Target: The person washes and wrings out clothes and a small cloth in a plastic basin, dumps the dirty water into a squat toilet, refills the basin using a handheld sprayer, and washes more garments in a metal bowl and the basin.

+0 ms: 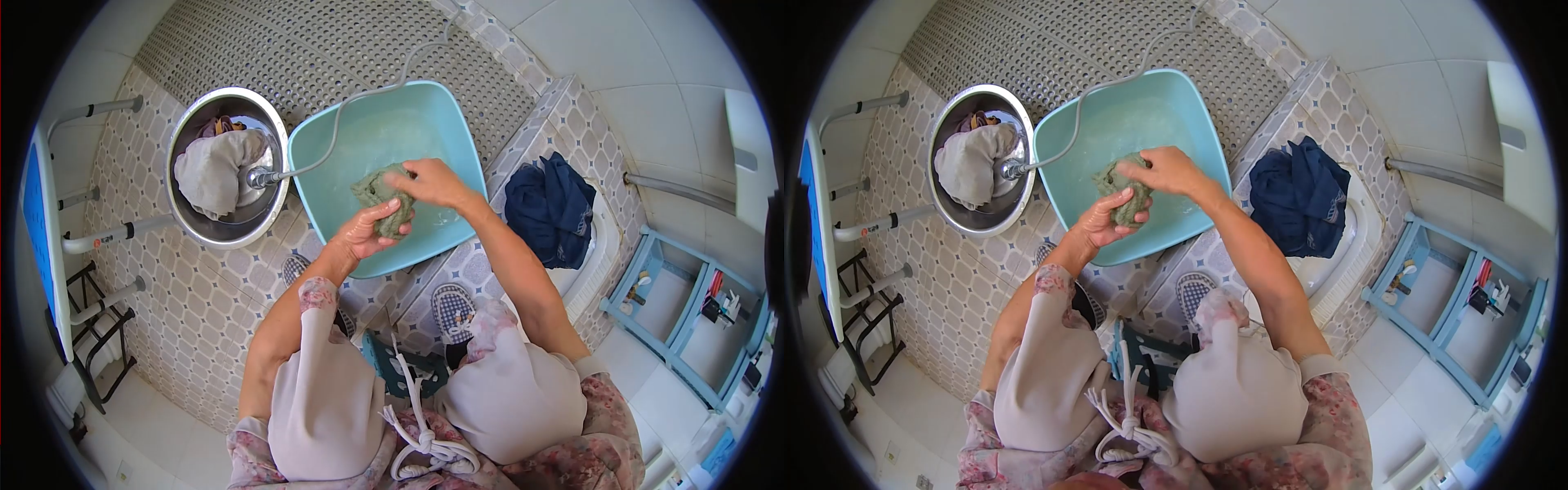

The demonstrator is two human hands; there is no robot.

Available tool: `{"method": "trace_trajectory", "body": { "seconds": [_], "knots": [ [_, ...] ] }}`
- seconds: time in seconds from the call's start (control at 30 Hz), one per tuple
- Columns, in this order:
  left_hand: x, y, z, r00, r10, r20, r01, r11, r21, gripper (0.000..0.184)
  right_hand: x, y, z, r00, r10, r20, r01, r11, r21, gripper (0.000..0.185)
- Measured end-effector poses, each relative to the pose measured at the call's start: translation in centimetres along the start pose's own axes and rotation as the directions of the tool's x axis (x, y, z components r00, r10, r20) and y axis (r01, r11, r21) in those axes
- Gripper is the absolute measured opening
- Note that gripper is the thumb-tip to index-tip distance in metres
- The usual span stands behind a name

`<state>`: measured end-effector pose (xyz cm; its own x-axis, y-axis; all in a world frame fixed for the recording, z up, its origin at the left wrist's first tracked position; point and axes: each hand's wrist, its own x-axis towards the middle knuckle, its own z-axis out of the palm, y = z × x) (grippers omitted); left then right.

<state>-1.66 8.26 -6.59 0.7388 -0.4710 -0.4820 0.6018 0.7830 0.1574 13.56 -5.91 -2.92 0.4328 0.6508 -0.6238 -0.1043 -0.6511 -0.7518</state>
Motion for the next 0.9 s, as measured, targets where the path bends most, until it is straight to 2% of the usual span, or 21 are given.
{"method": "trace_trajectory", "body": {
  "seconds": [0.03,0.07,0.1,0.17,0.23,0.33,0.37,0.43,0.47,0.53,0.67,0.73,0.77,0.83,0.87,0.9],
  "knots": [
    [-0.3,0.3,0.7,1.000,-0.009,0.013,0.009,1.000,-0.015,0.056,0.4,0.2,-0.6,0.999,0.005,0.035,-0.005,1.000,0.002,0.067],
    [-0.6,0.4,1.3,1.000,-0.017,0.026,0.018,0.999,-0.033,0.053,1.2,1.8,-0.7,0.999,-0.031,0.019,0.025,0.967,0.254,0.064],
    [-0.8,0.5,1.9,0.998,-0.013,0.064,0.018,0.997,-0.080,0.052,2.2,4.4,-0.4,0.998,-0.061,-0.005,0.056,0.871,0.489,0.062],
    [-1.0,0.9,2.8,0.991,-0.002,0.136,0.025,0.985,-0.168,0.050,2.5,5.6,0.2,0.995,-0.104,0.008,0.055,0.583,0.811,0.059],
    [-0.7,0.9,3.0,0.973,-0.033,0.229,0.092,0.963,-0.254,0.051,1.4,4.0,2.0,0.983,-0.165,0.083,-0.037,0.266,0.963,0.060],
    [-0.4,0.6,3.8,0.943,-0.124,0.308,0.227,0.919,-0.324,0.053,-0.3,-0.1,3.2,0.845,-0.505,0.177,-0.139,0.112,0.984,0.062],
    [-0.4,0.5,4.1,0.932,-0.163,0.325,0.275,0.901,-0.336,0.054,-0.1,-0.1,3.2,0.856,-0.480,0.191,-0.126,0.165,0.978,0.061],
    [-0.5,-0.2,4.1,0.955,-0.192,0.225,0.240,0.947,-0.214,0.052,0.6,0.0,2.9,0.877,-0.429,0.215,-0.103,0.271,0.957,0.058],
    [-0.5,-0.3,4.0,0.964,-0.200,0.173,0.226,0.962,-0.150,0.052,0.9,0.0,2.6,0.895,-0.379,0.237,-0.078,0.389,0.918,0.054],
    [-0.4,0.0,4.4,0.978,-0.210,0.000,0.210,0.977,0.027,0.046,1.4,0.2,1.9,0.927,-0.270,0.260,-0.045,0.608,0.792,0.046],
    [0.5,0.1,5.4,0.941,-0.123,-0.317,0.225,0.924,0.310,0.032,2.2,0.2,2.0,0.979,-0.159,0.125,0.074,0.858,0.508,0.031],
    [1.0,0.0,5.4,0.924,0.005,-0.383,0.195,0.854,0.482,0.029,2.7,0.1,2.6,0.991,-0.128,0.042,0.104,0.922,0.373,0.028],
    [1.1,0.0,5.2,0.910,0.074,-0.408,0.186,0.807,0.561,0.029,3.0,0.2,3.1,0.989,-0.148,-0.029,0.151,0.961,0.234,0.027],
    [2.4,-1.3,3.2,0.856,0.315,-0.410,0.120,0.651,0.749,0.031,3.5,0.3,4.0,0.963,-0.218,-0.161,0.209,0.976,-0.068,0.026],
    [3.2,-2.1,2.0,0.819,0.426,-0.385,0.101,0.553,0.827,0.032,3.5,0.3,4.5,0.964,-0.171,-0.206,0.141,0.978,-0.152,0.025],
    [3.8,-2.5,1.2,0.825,0.424,-0.374,0.193,0.410,0.891,0.034,3.3,0.0,5.1,0.958,-0.127,-0.257,0.066,0.970,-0.233,0.024]
  ]
}}
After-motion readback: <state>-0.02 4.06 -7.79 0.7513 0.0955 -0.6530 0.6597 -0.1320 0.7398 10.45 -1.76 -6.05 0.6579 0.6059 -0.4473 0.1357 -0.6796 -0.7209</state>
